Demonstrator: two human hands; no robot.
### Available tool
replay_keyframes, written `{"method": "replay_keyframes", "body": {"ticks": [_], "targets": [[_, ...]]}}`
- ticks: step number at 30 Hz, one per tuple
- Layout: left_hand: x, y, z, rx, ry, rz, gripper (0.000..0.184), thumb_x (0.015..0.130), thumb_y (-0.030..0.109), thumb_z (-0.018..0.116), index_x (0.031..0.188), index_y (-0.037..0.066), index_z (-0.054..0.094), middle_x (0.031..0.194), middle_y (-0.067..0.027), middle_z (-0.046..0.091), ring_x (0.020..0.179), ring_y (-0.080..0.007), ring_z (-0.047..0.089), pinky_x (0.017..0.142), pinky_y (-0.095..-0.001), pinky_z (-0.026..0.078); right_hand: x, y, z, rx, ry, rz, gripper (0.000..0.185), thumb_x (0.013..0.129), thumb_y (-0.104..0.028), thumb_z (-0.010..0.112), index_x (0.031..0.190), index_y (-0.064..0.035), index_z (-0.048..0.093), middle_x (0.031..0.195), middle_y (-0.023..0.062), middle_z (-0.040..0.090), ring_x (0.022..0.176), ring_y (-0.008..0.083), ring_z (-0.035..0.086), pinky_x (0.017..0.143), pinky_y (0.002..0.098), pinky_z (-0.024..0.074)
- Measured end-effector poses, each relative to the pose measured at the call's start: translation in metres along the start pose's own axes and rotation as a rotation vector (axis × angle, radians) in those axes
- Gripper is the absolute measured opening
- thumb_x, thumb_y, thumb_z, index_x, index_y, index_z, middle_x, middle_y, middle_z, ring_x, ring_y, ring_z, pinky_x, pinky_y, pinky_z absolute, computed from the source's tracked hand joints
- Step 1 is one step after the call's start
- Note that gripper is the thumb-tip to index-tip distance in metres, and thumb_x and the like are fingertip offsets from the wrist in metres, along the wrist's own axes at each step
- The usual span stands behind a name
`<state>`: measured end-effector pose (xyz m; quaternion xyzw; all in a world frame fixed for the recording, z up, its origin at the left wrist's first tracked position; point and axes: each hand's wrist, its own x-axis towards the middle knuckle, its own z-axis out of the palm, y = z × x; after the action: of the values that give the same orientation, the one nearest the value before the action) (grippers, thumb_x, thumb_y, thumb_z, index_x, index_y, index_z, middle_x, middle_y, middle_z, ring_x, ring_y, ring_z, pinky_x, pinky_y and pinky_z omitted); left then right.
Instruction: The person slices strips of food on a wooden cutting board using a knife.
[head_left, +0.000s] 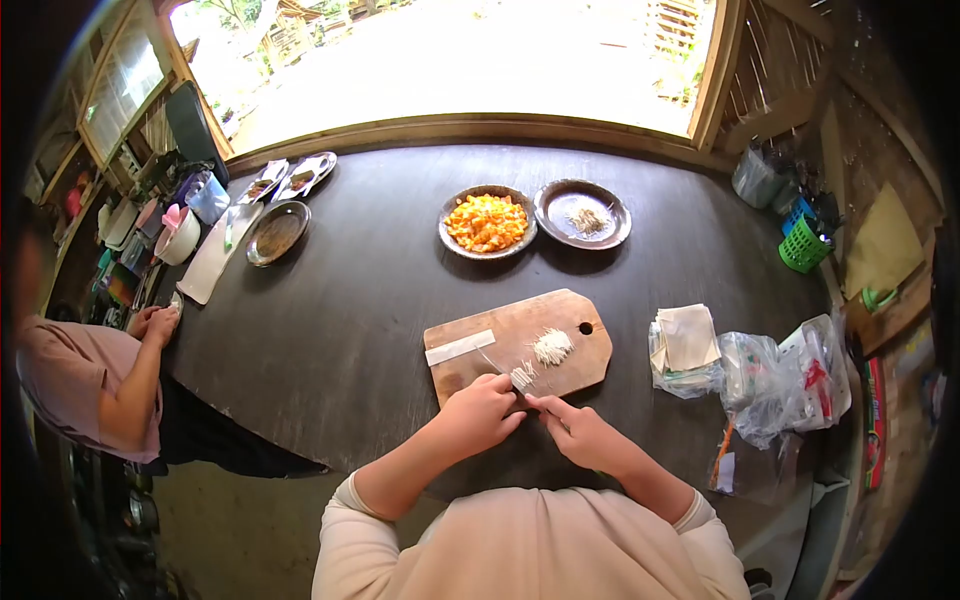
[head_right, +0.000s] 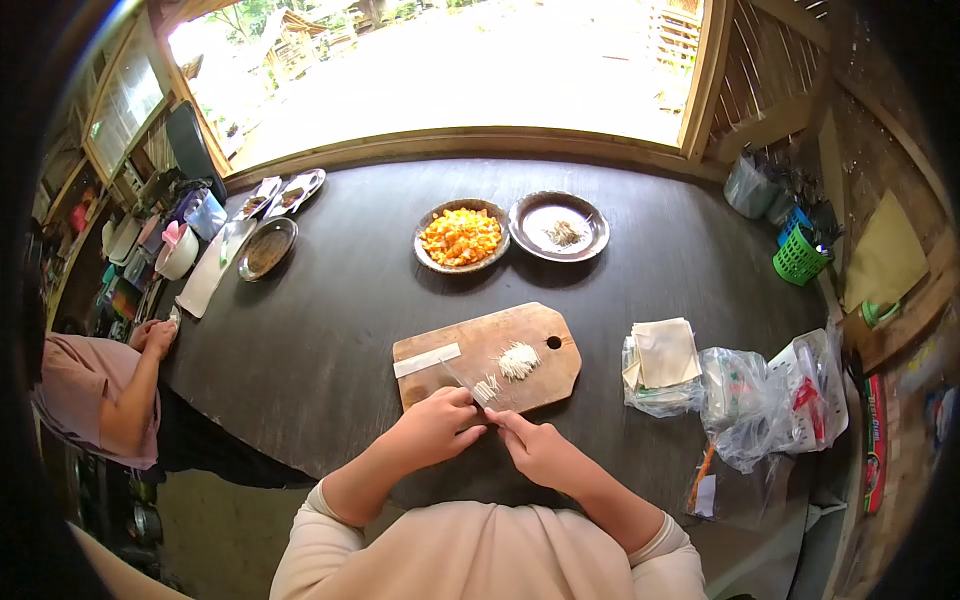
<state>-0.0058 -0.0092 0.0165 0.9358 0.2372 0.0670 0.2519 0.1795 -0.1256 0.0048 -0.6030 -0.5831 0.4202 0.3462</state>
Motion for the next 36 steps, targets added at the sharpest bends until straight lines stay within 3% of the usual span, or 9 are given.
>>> {"method": "replay_keyframes", "body": {"ticks": [9,14,24,29,33,36], "targets": [[0.002,-0.002,0.002,0.022,0.016,0.026,0.024,0.089,0.023,0.067,0.100,0.002,0.071,0.110,-0.0133,0.063,0.108,-0.0327,0.059,0.093,-0.0404,0.050,0.007,0.003,0.006,-0.042,0.034,-0.056,0.034,0.100,-0.009,0.049,0.134,-0.0066,0.054,0.101,0.0222,0.070,0.090,0.0338,0.071,0.080,0.0356,0.0540],[0.002,-0.002,0.000,0.011,0.010,0.034,0.024,0.089,0.024,0.067,0.096,0.001,0.071,0.104,-0.0133,0.063,0.103,-0.0325,0.060,0.092,-0.0408,0.050,-0.001,-0.007,-0.001,0.022,-0.010,0.043,0.035,0.100,-0.008,0.049,0.135,-0.0068,0.054,0.100,0.0224,0.070,0.089,0.0348,0.071,0.080,0.0369,0.0544],[0.001,-0.002,0.002,0.009,0.034,0.029,0.025,0.090,0.025,0.066,0.096,0.001,0.071,0.106,-0.0134,0.063,0.105,-0.0323,0.059,0.092,-0.0404,0.050,0.002,-0.010,0.001,0.001,-0.004,0.029,0.037,0.099,-0.007,0.048,0.135,-0.0050,0.054,0.104,0.0225,0.070,0.097,0.0339,0.070,0.082,0.0375,0.0543],[0.001,-0.003,0.001,0.002,-0.004,0.021,0.026,0.090,0.025,0.066,0.102,0.002,0.071,0.107,-0.0136,0.063,0.106,-0.0328,0.059,0.094,-0.0404,0.049,0.001,0.008,0.007,-0.001,0.056,-0.079,0.035,0.100,-0.010,0.051,0.135,-0.0078,0.054,0.095,0.0233,0.070,0.087,0.0378,0.071,0.077,0.0395,0.0547],[0.000,-0.002,0.001,-0.006,0.001,0.011,0.026,0.090,0.024,0.066,0.103,0.002,0.071,0.108,-0.0137,0.063,0.107,-0.0325,0.059,0.094,-0.0403,0.049,0.005,-0.002,0.006,-0.119,0.011,0.034,0.035,0.100,-0.009,0.050,0.135,-0.0083,0.054,0.094,0.0238,0.069,0.087,0.0375,0.071,0.076,0.0393,0.0546],[0.001,0.000,-0.002,-0.009,-0.012,0.010,0.026,0.090,0.024,0.066,0.104,0.002,0.071,0.110,-0.0136,0.063,0.109,-0.0325,0.059,0.095,-0.0400,0.049,0.005,0.002,0.005,-0.052,0.042,-0.071,0.033,0.100,-0.012,0.051,0.133,-0.0094,0.053,0.089,0.0240,0.068,0.081,0.0435,0.067,0.070,0.0456,0.0543]]}}
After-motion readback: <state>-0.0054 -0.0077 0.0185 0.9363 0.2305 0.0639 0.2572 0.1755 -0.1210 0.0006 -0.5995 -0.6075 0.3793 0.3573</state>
